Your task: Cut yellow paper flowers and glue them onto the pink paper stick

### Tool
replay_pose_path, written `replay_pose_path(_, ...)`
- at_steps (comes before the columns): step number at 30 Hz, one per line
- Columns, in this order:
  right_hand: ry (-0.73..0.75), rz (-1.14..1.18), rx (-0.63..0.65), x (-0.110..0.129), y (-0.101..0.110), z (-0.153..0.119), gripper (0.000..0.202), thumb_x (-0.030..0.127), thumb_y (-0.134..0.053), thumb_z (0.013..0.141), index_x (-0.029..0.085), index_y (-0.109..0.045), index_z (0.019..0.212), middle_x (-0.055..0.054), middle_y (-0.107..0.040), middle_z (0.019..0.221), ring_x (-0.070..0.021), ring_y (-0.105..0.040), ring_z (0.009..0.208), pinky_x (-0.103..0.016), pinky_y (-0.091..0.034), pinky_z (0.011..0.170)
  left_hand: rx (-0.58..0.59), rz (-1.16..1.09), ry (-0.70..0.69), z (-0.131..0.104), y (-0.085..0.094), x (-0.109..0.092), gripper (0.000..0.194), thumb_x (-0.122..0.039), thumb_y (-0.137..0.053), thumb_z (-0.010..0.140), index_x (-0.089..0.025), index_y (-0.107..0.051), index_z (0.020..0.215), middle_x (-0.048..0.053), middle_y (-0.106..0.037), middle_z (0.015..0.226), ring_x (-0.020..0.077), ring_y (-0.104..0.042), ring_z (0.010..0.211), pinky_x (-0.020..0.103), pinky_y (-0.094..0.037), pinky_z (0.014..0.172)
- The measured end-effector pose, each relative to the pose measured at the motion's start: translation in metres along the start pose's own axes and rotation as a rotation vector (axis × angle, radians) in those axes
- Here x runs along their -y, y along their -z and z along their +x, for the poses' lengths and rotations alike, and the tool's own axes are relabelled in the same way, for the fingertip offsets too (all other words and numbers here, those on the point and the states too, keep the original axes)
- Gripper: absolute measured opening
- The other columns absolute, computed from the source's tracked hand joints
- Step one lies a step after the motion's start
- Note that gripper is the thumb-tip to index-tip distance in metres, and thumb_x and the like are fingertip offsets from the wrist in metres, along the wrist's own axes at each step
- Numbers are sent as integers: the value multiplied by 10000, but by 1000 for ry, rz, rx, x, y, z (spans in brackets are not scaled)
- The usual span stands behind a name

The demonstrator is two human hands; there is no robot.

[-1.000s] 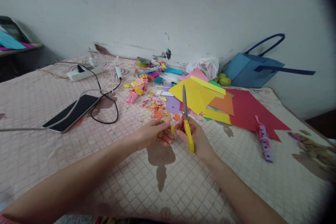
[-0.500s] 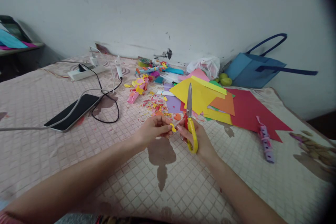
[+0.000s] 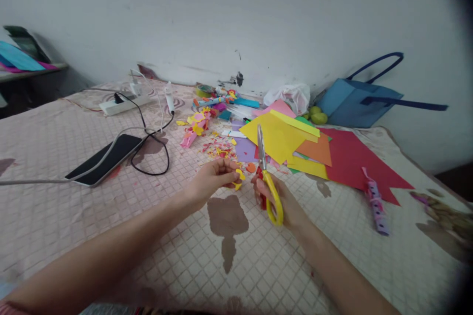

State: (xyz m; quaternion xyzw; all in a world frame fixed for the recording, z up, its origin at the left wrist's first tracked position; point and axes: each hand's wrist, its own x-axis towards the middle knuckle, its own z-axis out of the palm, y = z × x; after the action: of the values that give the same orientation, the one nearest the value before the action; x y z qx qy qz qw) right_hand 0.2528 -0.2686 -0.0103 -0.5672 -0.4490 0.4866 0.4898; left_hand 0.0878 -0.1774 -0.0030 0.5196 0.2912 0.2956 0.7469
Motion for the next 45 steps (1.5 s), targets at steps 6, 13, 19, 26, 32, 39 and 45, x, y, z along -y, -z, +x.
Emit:
replay_pose_path(6, 3, -208, 141, -3, 17, -5, 292, 489, -519, 824, 205, -507, 757, 58, -384, 545, -89, -342, 464, -220, -277, 425, 20, -62, -102, 3, 10, -11, 374, -229, -738, 704, -138, -535, 1005, 27, -633, 858, 112, -627, 773, 297, -512, 783)
replay_pose_path(13, -16, -393, 171, 13, 11, -12, 278, 449, -559, 794, 217, -432, 707, 45, -365, 615, -98, -329, 520, -218, -261, 438, 1, -28, -152, 3, 15, -22, 450, -239, -733, 710, -150, -497, 1084, 26, -633, 843, 144, -651, 782, 334, -523, 793)
replay_pose_path(19, -5, -389, 204, 16, 10, -12, 351, 515, -545, 785, 220, -397, 665, 43, -362, 587, -102, -302, 511, -226, -232, 433, 12, -25, -153, 4, 20, -25, 474, -245, -732, 708, -165, -484, 1104, 12, -630, 801, 151, -660, 753, 338, -522, 768)
replay_pose_path(26, -24, -371, 204, 3, 17, -10, 340, 483, -616, 756, 215, -419, 684, 45, -389, 610, -90, -311, 511, -211, -234, 427, 56, -60, -141, 7, 25, -26, 474, -223, -739, 703, -176, -481, 1098, -20, -607, 766, 150, -666, 743, 360, -518, 789)
replay_pose_path(32, -3, -384, 213, 4, 17, -11, 353, 507, -605, 759, 211, -433, 673, 52, -371, 582, -87, -293, 494, -216, -233, 425, 70, -30, -138, 7, 27, -27, 451, -216, -735, 704, -171, -493, 1082, -28, -598, 752, 141, -662, 736, 357, -523, 788)
replay_pose_path(39, 26, -427, 208, -1, 19, -8, 343, 507, -577, 783, 211, -432, 689, 44, -379, 612, -98, -318, 527, -217, -255, 438, 61, -20, -117, 6, 27, -31, 450, -215, -744, 694, -169, -492, 1064, -27, -611, 726, 145, -663, 719, 342, -531, 756)
replay_pose_path(45, 46, -426, 215, 2, 18, -9, 339, 500, -522, 825, 215, -412, 677, 43, -370, 586, -99, -300, 510, -224, -239, 433, 35, -48, -110, 7, 26, -30, 461, -200, -756, 679, -159, -497, 1058, -20, -629, 722, 144, -667, 710, 332, -531, 747)
